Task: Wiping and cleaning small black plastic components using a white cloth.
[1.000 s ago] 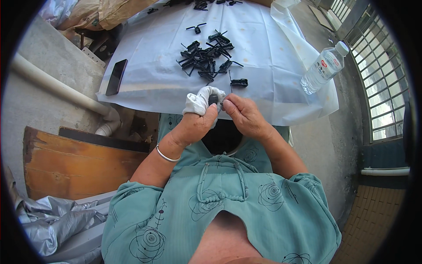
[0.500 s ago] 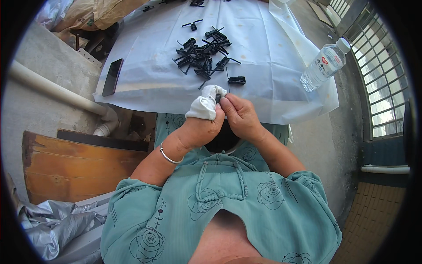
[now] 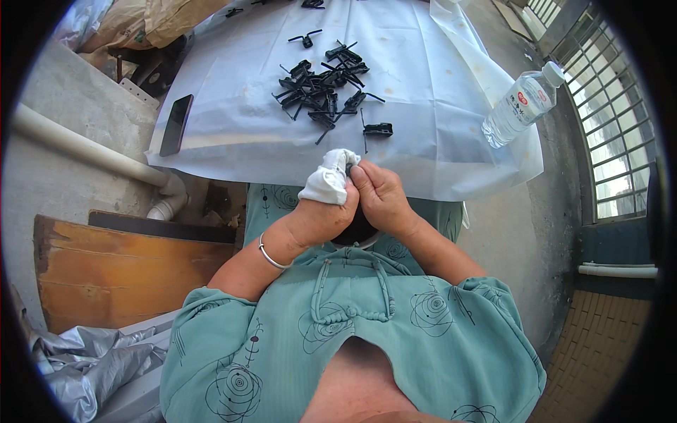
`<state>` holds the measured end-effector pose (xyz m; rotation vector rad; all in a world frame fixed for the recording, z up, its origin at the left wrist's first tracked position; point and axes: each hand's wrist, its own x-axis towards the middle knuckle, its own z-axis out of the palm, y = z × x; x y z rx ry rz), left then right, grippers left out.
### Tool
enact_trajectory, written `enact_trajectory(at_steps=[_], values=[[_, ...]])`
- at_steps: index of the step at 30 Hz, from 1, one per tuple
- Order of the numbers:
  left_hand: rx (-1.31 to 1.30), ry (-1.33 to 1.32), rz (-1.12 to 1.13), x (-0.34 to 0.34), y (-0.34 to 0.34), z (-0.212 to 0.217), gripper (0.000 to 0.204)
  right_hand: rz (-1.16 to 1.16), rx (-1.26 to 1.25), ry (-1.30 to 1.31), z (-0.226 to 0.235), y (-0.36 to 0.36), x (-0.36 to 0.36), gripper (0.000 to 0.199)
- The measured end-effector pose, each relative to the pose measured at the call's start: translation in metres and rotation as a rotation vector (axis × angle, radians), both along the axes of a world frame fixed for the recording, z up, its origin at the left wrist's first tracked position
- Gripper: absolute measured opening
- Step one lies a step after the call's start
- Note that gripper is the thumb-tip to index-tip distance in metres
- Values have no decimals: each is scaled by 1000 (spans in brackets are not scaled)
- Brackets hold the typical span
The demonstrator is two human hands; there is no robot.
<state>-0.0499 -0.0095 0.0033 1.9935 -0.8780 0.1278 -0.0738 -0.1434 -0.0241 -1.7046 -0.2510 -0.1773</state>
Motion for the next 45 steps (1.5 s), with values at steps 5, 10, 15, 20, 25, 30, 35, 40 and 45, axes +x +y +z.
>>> enact_trajectory(at_steps=[5, 10, 15, 20, 25, 30, 35, 40, 45], values=[[185, 24, -26, 7, 14, 16, 28, -7, -292, 36, 14, -33, 8, 17], [108, -124, 80, 29, 15, 18, 24, -362, -762, -175, 14, -63, 42, 17], [-26, -297, -17, 49, 2, 26, 27, -25, -771, -234, 22, -60, 38, 29], [35, 219, -115, 44, 5, 15, 27, -55, -522, -227, 46, -44, 22, 31], [-315, 483, -15, 30, 0, 10, 22, 62, -333, -394, 43, -21, 7, 22], [-502, 808, -153, 13, 8, 16, 21, -195, -138, -216, 29, -12, 20, 14], [-363, 621, 21, 13, 8, 9, 26, 21, -96, -75, 28, -19, 16, 23], [-123, 326, 120, 10, 6, -2, 29, 13, -158, -25, 23, -12, 15, 24], [23, -111, 137, 10, 8, -12, 30, -52, -51, 34, 4, -2, 20, 23]])
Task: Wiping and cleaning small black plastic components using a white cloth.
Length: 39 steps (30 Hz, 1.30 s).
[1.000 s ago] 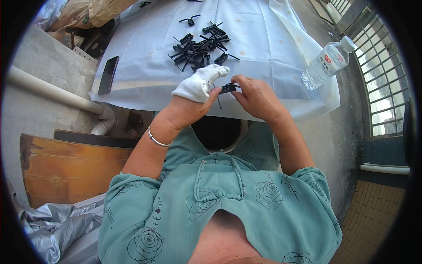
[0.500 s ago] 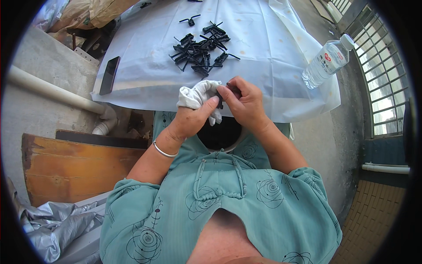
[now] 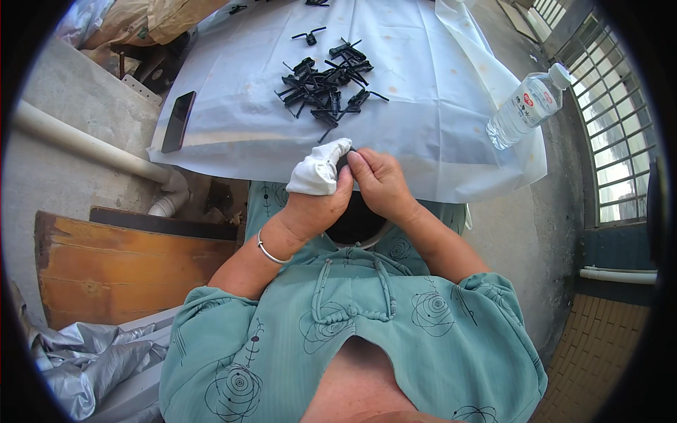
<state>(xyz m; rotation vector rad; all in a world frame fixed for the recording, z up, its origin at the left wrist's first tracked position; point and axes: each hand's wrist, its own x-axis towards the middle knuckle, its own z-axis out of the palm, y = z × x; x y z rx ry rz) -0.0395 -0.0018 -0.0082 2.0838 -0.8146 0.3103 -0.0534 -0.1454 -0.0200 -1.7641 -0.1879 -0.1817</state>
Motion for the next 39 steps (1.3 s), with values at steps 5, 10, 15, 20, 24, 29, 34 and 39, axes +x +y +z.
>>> enact_trajectory(at_steps=[5, 10, 15, 20, 24, 29, 34, 39], values=[[-355, 456, -59, 5, 5, 9, 30, 78, 28, -54, 10, -12, 0, 20], [-646, 891, -166, 8, 11, 21, 26, 152, -248, -30, 13, -27, 0, 13], [-439, 853, -156, 5, 11, 22, 27, 151, -141, -142, 18, -25, 2, 18], [-389, 965, -294, 0, 10, 33, 29, 219, 127, 111, 13, -18, 5, 13], [-342, 722, -183, 4, 8, 15, 24, 190, -20, -33, 17, -13, 1, 15], [-123, 267, -63, 0, 0, 4, 24, 188, -189, -63, 18, -6, 2, 17], [-89, 324, -48, -1, 11, 12, 25, 242, -122, -26, 12, -1, 8, 17], [174, 158, -123, 14, 30, 22, 28, 3, -392, -163, 21, -22, 32, 15]])
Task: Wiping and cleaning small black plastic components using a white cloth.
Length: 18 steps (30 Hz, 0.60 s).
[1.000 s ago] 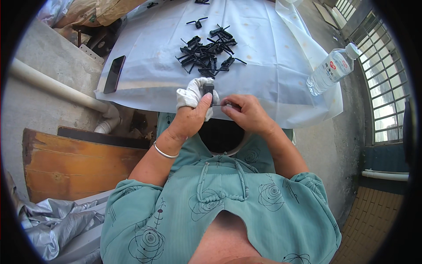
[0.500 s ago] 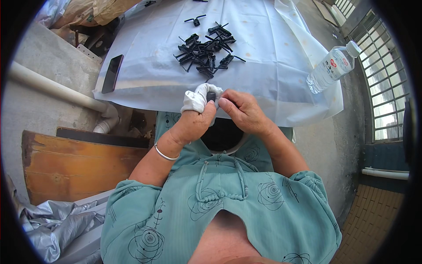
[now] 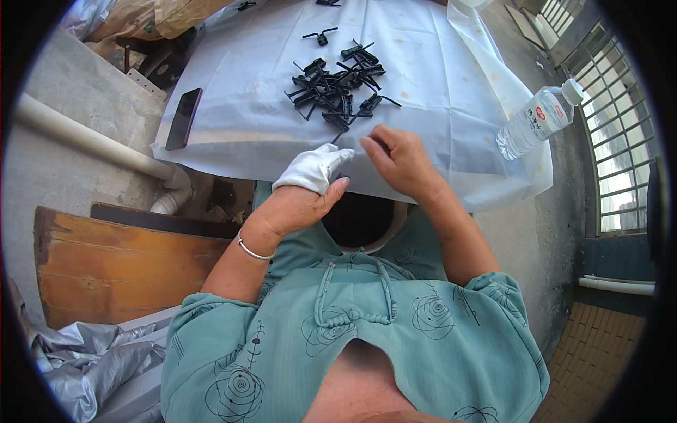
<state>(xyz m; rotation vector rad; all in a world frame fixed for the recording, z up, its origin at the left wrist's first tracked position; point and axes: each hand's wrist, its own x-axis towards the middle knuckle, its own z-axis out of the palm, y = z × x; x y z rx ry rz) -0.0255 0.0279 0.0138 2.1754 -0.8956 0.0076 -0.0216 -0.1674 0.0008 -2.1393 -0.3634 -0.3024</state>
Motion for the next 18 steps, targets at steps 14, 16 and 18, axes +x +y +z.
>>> enact_trajectory(at_steps=[14, 16, 18], values=[[-380, 106, 148, 21, -17, -18, 26, -144, -475, -6, 3, -39, 37, 34], [-397, -22, 118, 21, -23, -16, 28, -137, -353, -23, 13, -37, 17, 36], [-357, -324, 57, 16, -30, -1, 30, 21, -11, 425, 27, -32, -2, 36]])
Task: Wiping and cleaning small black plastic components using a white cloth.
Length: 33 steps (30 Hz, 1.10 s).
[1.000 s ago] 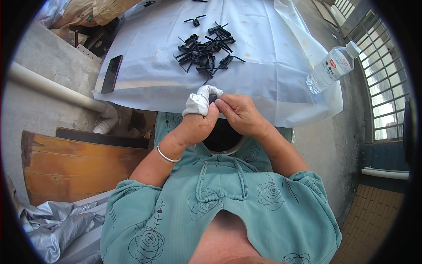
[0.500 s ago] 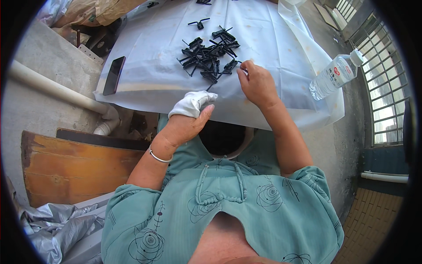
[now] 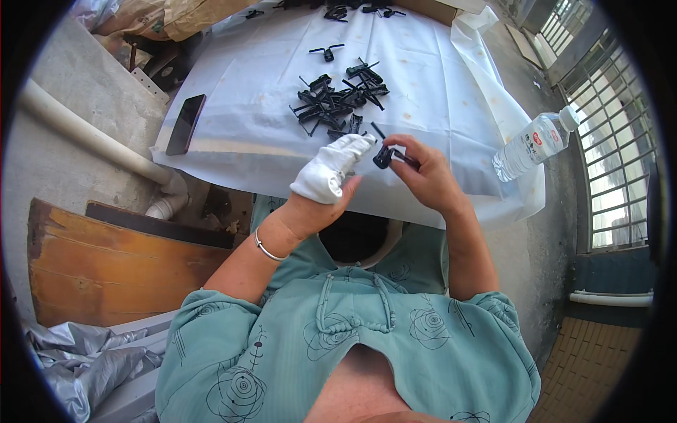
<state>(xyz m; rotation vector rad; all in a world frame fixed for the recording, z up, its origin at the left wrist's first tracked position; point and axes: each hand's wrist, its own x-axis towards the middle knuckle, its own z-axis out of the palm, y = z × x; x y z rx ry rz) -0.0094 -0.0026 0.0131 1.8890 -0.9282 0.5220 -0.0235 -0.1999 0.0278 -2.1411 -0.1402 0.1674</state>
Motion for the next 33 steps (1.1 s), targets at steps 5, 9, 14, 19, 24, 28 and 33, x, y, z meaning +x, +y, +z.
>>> enact_trajectory(at_steps=[5, 9, 14, 19, 24, 28, 33], values=[[256, 11, -229, -8, 2, 30, 30, 314, 538, 128, -13, 3, -18, 33], [91, -89, -163, -14, 13, 16, 22, 147, 309, -58, -2, 14, -28, 29], [-419, 980, -173, -22, 10, 13, 18, 281, 64, -776, -2, 38, -40, 23], [-481, 905, -220, -19, 5, -3, 15, 433, 69, -916, -3, 52, -41, 22], [-635, 1015, -260, -24, 0, -4, 17, 333, -3, -1000, -9, 57, -41, 19], [-619, 1112, -426, -24, 6, 4, 20, -93, 116, -833, -4, 61, -40, 12], [-487, 1057, -463, -24, 6, 5, 22, -199, 466, -503, -15, 61, -27, 8]])
